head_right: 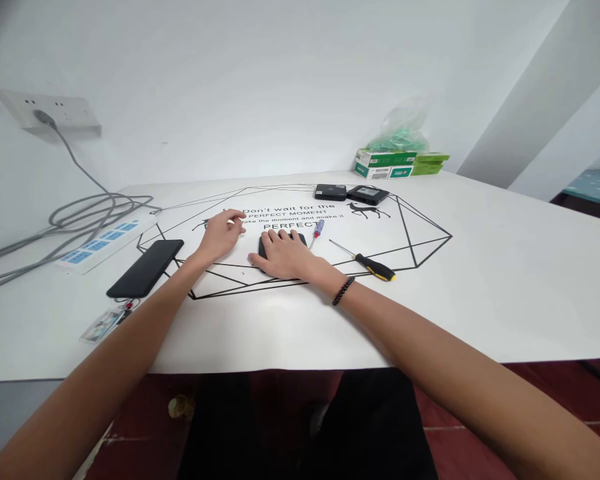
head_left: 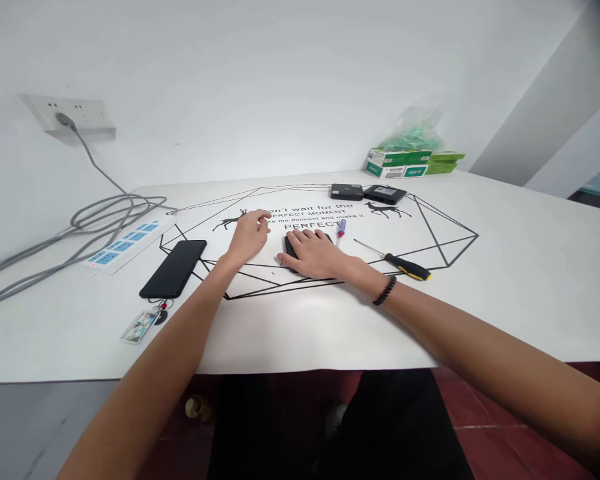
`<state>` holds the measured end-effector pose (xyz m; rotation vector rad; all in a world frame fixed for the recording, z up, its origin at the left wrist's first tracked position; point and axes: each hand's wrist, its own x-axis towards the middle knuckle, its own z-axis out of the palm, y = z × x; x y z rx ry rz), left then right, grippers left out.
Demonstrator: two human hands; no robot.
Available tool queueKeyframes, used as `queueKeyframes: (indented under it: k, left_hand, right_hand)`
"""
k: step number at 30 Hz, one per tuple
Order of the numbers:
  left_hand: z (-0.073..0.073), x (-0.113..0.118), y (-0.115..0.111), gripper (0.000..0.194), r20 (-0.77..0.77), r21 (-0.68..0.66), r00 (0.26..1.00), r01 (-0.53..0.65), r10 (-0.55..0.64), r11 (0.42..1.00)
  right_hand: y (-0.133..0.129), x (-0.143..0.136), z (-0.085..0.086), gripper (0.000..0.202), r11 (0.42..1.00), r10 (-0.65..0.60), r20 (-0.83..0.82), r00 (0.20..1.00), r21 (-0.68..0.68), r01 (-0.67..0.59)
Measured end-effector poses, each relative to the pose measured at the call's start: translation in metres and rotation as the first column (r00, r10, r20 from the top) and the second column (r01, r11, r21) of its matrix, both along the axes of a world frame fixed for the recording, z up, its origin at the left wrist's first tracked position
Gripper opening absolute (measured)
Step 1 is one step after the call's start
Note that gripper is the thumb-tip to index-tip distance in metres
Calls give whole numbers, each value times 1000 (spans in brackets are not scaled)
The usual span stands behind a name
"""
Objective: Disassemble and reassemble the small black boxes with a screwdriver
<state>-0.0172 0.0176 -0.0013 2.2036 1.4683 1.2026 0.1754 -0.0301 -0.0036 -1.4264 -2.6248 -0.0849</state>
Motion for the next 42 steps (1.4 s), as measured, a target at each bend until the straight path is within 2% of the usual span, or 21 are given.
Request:
queueKeyframes:
  k: [3,6,11,13,16,19,23,25,36,42]
  left_hand:
    - [4,4,-2,24,127,-46,992,10,-4,999]
    - [7,8,-6,21,159,-68,987,9,2,998]
    - [8,11,-8,18,215,-114,977,17,8,993]
    - [7,11,-7,18,233,-114,972,22,5,993]
    - [7,11,-6,18,220,-99,975,27,-5,995]
    - [7,13,-7,19,194,-95,981,28,-9,995]
    - [6,14,-7,20,161,-76,987,34,-21,997]
    - [4,14,-7,21,148,-62,988,41,-31,997]
    - [4,12,-7,21,163,-49,986,-17,24,999]
    - [2,14,-7,22,127,0,992,14,-14,1000]
  right_hand:
    - [-1,0,-1,72,1000,2,-13,1000,-5,-2]
    - [0,-1,2,79,999,5,-33,999,-39,-6]
    - [5,4,16,76,964,-51,-159,986,-266,7]
    - [9,7,22,73,951,-56,-198,979,-308,-8]
    - [12,8,22,62,958,-45,-196,980,-287,-14]
    - [9,4,16,50,974,-29,-153,988,-227,-7]
    - [-1,-2,6,61,999,-21,22,1000,-33,22]
    - [-5,-3,5,62,1000,-17,80,997,12,16]
    - [-4,-3,9,58,1000,-11,111,994,-13,13]
    - [-2,-3,9,56,999,-11,109,994,-43,16]
